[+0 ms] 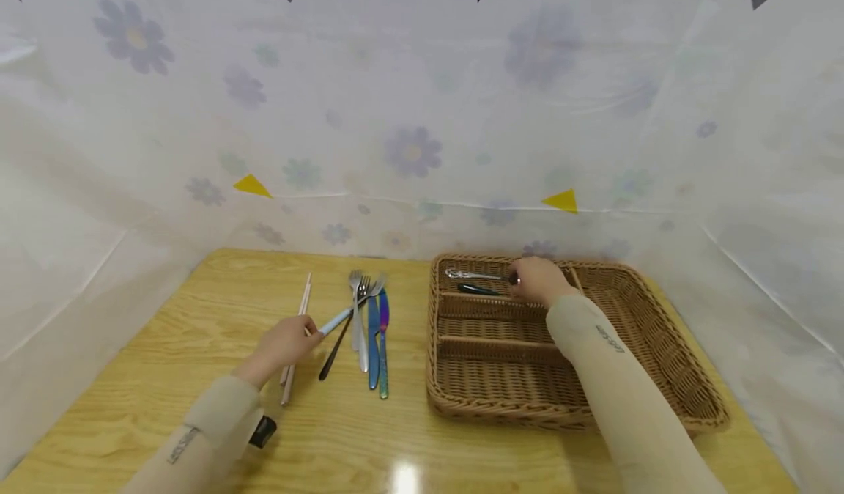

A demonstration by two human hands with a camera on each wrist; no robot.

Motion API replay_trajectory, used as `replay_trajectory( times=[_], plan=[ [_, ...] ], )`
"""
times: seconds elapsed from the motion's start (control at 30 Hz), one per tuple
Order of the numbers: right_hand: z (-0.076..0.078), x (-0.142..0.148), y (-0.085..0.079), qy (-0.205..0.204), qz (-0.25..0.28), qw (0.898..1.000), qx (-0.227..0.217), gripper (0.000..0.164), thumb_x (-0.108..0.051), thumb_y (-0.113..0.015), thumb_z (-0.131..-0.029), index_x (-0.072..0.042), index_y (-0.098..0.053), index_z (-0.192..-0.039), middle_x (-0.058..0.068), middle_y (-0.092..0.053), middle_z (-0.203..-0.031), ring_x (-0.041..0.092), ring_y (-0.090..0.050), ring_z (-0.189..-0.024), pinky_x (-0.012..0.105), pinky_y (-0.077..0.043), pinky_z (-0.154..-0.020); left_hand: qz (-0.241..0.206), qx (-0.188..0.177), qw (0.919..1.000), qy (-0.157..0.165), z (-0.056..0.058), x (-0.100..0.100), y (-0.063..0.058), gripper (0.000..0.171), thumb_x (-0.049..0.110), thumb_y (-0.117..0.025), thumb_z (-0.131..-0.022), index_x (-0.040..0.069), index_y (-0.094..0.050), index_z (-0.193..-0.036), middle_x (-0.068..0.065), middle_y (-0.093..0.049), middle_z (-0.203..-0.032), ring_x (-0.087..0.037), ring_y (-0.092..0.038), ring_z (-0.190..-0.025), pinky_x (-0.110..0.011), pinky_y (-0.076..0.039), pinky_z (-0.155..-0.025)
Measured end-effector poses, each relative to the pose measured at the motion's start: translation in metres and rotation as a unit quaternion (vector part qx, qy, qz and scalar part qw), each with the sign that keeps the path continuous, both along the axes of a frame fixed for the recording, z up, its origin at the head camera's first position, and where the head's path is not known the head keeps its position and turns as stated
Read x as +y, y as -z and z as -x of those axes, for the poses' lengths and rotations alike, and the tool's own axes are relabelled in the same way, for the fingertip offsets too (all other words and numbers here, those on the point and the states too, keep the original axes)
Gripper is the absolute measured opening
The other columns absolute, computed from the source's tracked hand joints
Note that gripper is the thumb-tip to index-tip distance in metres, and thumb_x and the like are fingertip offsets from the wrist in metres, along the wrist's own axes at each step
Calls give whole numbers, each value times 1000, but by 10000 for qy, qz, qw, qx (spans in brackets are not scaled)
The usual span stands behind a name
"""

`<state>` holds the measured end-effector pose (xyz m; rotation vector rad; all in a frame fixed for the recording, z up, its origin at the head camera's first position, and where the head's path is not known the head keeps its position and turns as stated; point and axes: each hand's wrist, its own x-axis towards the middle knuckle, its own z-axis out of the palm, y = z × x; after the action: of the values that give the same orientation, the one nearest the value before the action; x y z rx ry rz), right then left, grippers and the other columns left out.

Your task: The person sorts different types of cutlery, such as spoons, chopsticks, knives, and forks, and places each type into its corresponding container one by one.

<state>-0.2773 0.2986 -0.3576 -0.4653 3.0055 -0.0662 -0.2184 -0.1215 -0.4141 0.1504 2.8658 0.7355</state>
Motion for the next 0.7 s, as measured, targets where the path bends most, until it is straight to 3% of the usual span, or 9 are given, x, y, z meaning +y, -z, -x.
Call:
replay_trajectory(
  times=[0.17,0.37,0.57,0.63,0.7],
  plan=[
    [2,19,7,279,-104,9992,-281,31,-12,-61,-87,1,-63,-114,19,-67,-106,32,-64,-89,48,-51,-76,-61,-191,9998,-65,0,-5,-4,22,23,-55,-92,2,-61,-93,-2,-54,-64,-12,-45,-52,-21,-33,-44],
    [4,24,11,318,-133,9982,-496,28,-12,-60,-88,1,-64,-112,20,-66,-106,33,-64,-90,49,-51,-78,67,-248,9996,-87,0,-6,-4,21,24,-56,-92,3,-61,-92,-2,-54,-65,-13,-47,-54,-21,-34,-45],
    [5,24,12,427,1,9962,-762,26,-9,-54,-90,-1,-66,-112,22,-64,-113,43,-58,-104,68,-33,-92,116,-266,9995,-82,-1,-3,-5,20,24,-56,-91,5,-62,-90,-2,-54,-64,-13,-47,-54,-21,-34,-45],
    [5,24,11,395,72,9951,-903,25,-7,-53,-90,-1,-66,-111,23,-64,-113,43,-57,-104,68,-32,-93,106,-272,9995,-86,-2,-3,-6,20,24,-56,-91,5,-62,-90,-2,-55,-64,-13,-47,-53,-21,-33,-45],
    [5,25,11,305,100,9942,-1024,24,-5,-54,-90,1,-66,-111,24,-64,-112,42,-59,-102,62,-40,-90,117,-254,9996,-90,-2,-2,-6,20,24,-57,-91,4,-62,-90,-2,-55,-64,-13,-47,-53,-21,-33,-45]
  ],
)
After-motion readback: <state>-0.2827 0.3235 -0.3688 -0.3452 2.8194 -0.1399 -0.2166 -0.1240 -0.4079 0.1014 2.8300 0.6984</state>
